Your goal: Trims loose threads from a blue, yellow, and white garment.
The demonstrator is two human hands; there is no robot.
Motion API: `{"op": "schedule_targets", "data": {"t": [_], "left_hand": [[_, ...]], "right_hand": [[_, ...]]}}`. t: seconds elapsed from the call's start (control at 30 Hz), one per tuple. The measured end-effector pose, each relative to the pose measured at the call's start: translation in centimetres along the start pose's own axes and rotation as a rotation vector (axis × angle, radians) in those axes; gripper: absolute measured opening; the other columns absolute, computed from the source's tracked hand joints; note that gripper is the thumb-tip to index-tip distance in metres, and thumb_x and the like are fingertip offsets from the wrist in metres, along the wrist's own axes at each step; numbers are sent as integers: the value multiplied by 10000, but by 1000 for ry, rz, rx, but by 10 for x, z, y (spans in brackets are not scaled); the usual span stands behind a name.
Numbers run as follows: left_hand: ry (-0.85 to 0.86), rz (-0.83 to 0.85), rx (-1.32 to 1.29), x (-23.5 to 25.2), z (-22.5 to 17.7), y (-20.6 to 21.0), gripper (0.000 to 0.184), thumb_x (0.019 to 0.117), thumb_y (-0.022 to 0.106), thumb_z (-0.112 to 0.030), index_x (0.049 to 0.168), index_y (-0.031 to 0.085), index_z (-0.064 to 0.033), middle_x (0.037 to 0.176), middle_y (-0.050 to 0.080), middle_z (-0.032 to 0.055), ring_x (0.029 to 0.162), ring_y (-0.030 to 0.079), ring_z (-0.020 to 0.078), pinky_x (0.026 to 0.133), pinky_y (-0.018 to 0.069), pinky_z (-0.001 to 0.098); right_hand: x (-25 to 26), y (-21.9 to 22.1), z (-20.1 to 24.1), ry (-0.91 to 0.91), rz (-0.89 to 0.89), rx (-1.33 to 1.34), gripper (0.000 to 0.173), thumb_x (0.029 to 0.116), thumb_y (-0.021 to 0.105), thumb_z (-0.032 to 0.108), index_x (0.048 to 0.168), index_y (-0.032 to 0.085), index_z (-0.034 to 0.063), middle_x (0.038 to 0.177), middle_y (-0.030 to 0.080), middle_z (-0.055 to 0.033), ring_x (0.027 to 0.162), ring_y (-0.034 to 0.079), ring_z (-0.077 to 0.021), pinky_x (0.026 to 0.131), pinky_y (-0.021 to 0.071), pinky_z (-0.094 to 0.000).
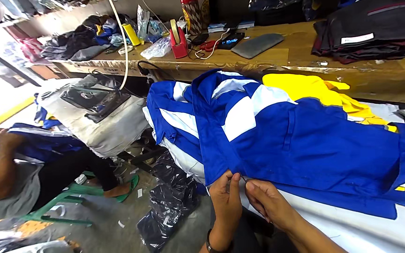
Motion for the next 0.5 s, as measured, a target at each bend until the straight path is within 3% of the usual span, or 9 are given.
{"op": "schedule_targets", "data": {"t": [0.27,0.4,0.5], "left_hand": [[39,33,20,-3,4,-2,177,1014,581,-98,902,683,-8,832,697,-39,821,661,-16,785,559,176],[-173,-1,-258,-1,9,-1,133,985,665,-172,907,729,-85,837,719,-74,803,674,-8,771,569,189],[-322,-49,-382,-1,8,4,40,932,711,-84,926,734,-52,849,744,-24,811,702,31,797,589,219]], "right_hand": [[5,3,-1,102,-51,74,425,1068,477,287,657,534,198,516,395,123,388,349,52,364,291,-112],[5,5,-3,56,-32,53,392,1065,512,295,685,555,208,559,413,142,426,349,73,393,288,-96],[5,5,-2,24,-37,45,394,1070,508,314,693,553,213,569,411,146,437,348,76,401,284,-94]]}}
Point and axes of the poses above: each hand's wrist, its own x-axis towards the middle knuckle, its own y-axis out of the palm, z = x × y, the point moved 8 cm from there along x, towards the middle knuckle
